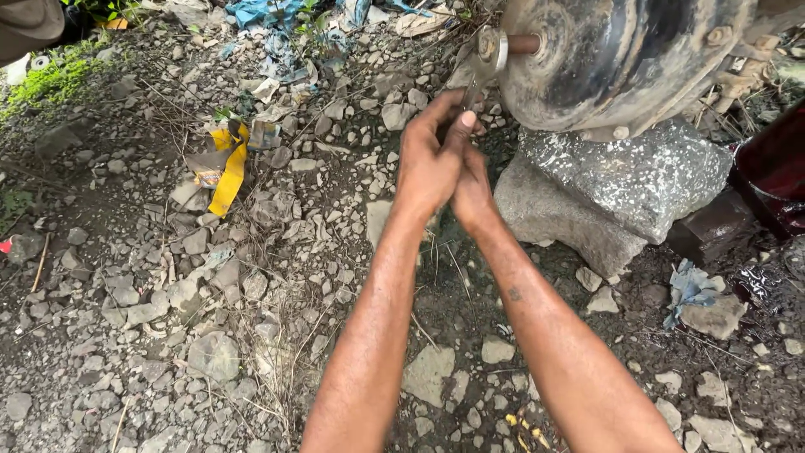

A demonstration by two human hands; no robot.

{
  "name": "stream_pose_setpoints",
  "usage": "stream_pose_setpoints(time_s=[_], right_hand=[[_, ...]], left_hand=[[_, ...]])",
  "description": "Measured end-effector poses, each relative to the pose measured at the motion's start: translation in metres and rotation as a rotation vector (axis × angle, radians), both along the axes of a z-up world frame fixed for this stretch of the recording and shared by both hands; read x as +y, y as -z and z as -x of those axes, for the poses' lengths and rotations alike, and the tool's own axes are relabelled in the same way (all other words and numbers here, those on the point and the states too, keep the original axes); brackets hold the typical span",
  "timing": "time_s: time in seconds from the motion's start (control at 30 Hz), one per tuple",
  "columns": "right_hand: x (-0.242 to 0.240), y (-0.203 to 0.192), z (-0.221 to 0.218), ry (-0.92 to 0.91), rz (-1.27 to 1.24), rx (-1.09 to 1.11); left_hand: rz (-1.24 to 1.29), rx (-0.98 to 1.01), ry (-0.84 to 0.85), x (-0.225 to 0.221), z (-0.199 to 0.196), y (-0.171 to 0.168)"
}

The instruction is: Loosening or tightening a bolt on a vehicle's brake chamber using a wrench.

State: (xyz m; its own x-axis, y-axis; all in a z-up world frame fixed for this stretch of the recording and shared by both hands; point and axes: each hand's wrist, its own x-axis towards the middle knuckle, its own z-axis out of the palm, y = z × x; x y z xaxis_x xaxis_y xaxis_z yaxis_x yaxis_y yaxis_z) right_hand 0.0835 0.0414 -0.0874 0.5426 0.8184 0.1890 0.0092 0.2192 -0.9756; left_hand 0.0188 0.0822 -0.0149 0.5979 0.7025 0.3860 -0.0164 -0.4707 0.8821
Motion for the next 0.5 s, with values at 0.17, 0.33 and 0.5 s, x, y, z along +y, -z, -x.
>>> stream_pose_setpoints(time_s=[0.17,0.33,0.5], right_hand=[[0.007,0.033,-0.003,-0.024,-0.257,0.078],[0.016,0.048,-0.009,0.070,-0.071,0.129],[0.022,0.040,-0.008,0.144,-0.337,0.016]], left_hand=[[-0.036,-0.023,0.110,0.011,0.006,0.012],[0.005,0.041,0.219,0.028,0.000,0.035],[0.024,-0.053,-0.019,0.009,-0.005,0.046]])
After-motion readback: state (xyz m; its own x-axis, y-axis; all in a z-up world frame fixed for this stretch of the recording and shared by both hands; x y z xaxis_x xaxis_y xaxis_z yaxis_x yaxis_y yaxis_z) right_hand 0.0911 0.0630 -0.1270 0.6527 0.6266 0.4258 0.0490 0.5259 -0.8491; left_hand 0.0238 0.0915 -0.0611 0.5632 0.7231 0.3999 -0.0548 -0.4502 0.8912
